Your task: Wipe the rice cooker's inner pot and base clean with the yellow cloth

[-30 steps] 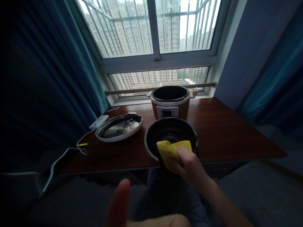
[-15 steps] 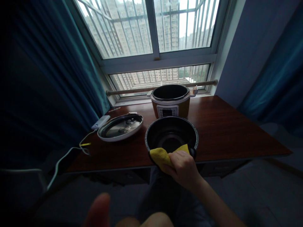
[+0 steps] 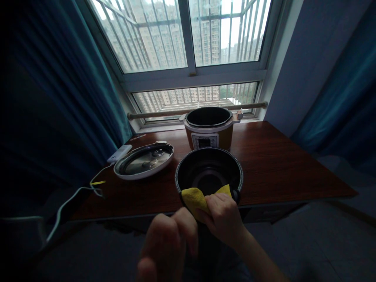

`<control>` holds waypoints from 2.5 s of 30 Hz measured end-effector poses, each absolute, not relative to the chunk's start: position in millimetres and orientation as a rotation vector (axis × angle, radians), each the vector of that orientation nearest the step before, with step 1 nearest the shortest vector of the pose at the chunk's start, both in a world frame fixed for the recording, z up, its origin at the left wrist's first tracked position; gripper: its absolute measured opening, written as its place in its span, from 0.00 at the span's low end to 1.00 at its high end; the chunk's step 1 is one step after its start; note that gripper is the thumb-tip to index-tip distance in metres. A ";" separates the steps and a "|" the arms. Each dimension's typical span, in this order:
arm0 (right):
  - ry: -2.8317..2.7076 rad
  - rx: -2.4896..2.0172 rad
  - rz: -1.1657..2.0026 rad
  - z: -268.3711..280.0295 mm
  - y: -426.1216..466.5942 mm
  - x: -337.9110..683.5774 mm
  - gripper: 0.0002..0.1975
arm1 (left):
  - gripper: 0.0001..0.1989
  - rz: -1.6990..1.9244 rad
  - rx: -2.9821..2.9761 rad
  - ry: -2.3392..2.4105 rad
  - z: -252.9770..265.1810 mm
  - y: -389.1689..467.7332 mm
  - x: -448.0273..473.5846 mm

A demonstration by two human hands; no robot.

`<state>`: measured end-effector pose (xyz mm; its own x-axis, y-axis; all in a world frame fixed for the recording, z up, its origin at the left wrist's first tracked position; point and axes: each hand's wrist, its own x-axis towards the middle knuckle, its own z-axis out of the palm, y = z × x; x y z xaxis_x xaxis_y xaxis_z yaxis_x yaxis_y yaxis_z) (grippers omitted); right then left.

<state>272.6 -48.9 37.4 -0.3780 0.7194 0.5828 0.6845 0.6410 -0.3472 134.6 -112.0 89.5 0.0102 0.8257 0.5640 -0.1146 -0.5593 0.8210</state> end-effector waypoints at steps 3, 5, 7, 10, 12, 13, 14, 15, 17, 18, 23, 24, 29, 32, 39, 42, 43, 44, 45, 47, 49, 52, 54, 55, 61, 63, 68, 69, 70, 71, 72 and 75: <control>-2.108 -1.144 0.019 39.2 -49.3 267.4 0.12 | 0.12 1.715 1.713 0.917 63.1 -82.8 115.3; -2.080 -1.156 -0.030 38.2 -48.8 263.6 0.12 | 0.19 1.554 1.908 1.030 42.1 -67.4 104.5; -2.046 -1.162 -0.063 36.3 -48.3 260.5 0.13 | 0.27 1.364 2.111 1.086 24.8 -58.0 98.5; -1.997 -1.141 -0.077 33.9 -48.7 258.8 0.13 | 0.35 1.267 2.317 1.183 10.9 -52.4 98.4; -1.989 -1.086 -0.067 33.8 -49.7 261.2 0.12 | 0.38 1.264 2.385 1.257 8.0 -50.3 101.5; -2.000 -1.052 -0.049 34.1 -50.3 263.7 0.11 | 0.39 1.259 2.415 1.291 7.7 -49.2 103.1; -2.018 -1.021 -0.023 34.6 -50.6 267.2 0.10 | 0.40 1.254 2.448 1.321 7.6 -48.0 104.3; -2.036 -0.994 0.007 35.0 -50.6 271.7 0.09 | 0.41 1.257 2.479 1.344 7.9 -46.8 105.3; -2.068 -0.959 0.067 35.9 -49.2 283.6 0.06 | 0.41 1.254 2.524 1.356 9.2 -45.2 106.0; -2.082 -0.950 0.093 36.4 -47.6 290.7 0.06 | 0.40 1.250 2.531 1.350 10.2 -45.0 106.0; -2.180 -0.999 0.271 43.3 -30.9 330.7 0.07 | 0.27 1.321 2.519 1.333 18.0 -45.8 108.3; -2.204 -1.010 0.304 45.6 -25.9 338.3 0.08 | 0.25 1.337 2.513 1.344 19.2 -45.6 109.3; -2.286 -1.066 0.394 58.4 8.0 368.3 0.14 | 0.11 1.345 2.501 1.362 21.1 -42.5 111.5; -2.387 -1.092 0.464 66.9 36.7 378.2 0.18 | 0.08 1.353 2.481 1.330 21.4 -41.7 110.7; -2.686 -1.165 0.490 79.7 118.5 361.6 0.22 | 0.11 1.322 2.429 1.269 25.4 -43.1 110.4; -2.796 -1.135 0.366 79.5 142.6 339.5 0.19 | 0.14 1.335 2.407 1.257 24.7 -42.3 109.3; -2.822 -1.106 0.335 79.4 147.5 331.7 0.19 | 0.15 1.329 2.404 1.252 24.1 -41.7 108.4; -2.842 -1.074 0.313 79.3 151.0 324.4 0.18 | 0.15 1.319 2.406 1.243 23.5 -40.9 107.3; -2.859 -1.042 0.301 79.4 153.3 317.8 0.18 | 0.15 1.308 2.413 1.231 22.9 -40.0 106.0; -2.881 -0.995 0.303 79.6 155.4 307.8 0.18 | 0.16 1.298 2.436 1.213 22.2 -38.4 103.8; -2.891 -0.965 0.316 79.7 155.9 303.6 0.17 | 0.19 1.307 2.471 1.226 22.2 -37.6 102.7; -2.885 -0.958 0.332 79.5 155.7 309.0 0.17 | 0.22 1.306 2.540 1.311 23.1 -38.3 103.4; -2.868 -0.984 0.333 78.9 153.9 319.0 0.17 | 0.23 1.300 2.573 1.359 23.6 -39.3 104.4; -2.852 -1.009 0.329 78.5 151.9 325.3 0.17 | 0.23 1.302 2.584 1.372 23.7 -39.6 104.9; -2.719 -1.265 0.310 74.8 112.4 360.5 0.18 | 0.23 1.288 2.612 1.436 22.9 -40.8 107.5; -2.685 -1.371 0.280 74.1 89.2 364.3 0.19 | 0.23 1.288 2.615 1.456 23.1 -41.6 108.5; -2.727 -1.544 0.065 79.4 32.1 349.0 0.22 | 0.23 1.286 2.622 1.460 24.4 -44.2 110.5; -2.745 -1.566 0.062 82.0 23.5 342.9 0.23 | 0.23 1.294 2.625 1.462 24.5 -44.5 110.8; -2.766 -1.592 0.080 84.9 16.2 336.3 0.23 | 0.22 1.303 2.629 1.465 24.4 -44.7 111.0; -2.795 -1.616 0.113 88.1 10.0 329.3 0.24 | 0.22 1.308 2.633 1.466 24.3 -44.7 111.1; -2.830 -1.625 0.164 91.2 5.0 322.1 0.24 | 0.22 1.307 2.636 1.468 24.1 -44.6 111.1; -2.871 -1.557 0.432 99.2 -4.9 301.5 0.23 | 0.22 1.285 2.639 1.471 23.0 -43.6 110.5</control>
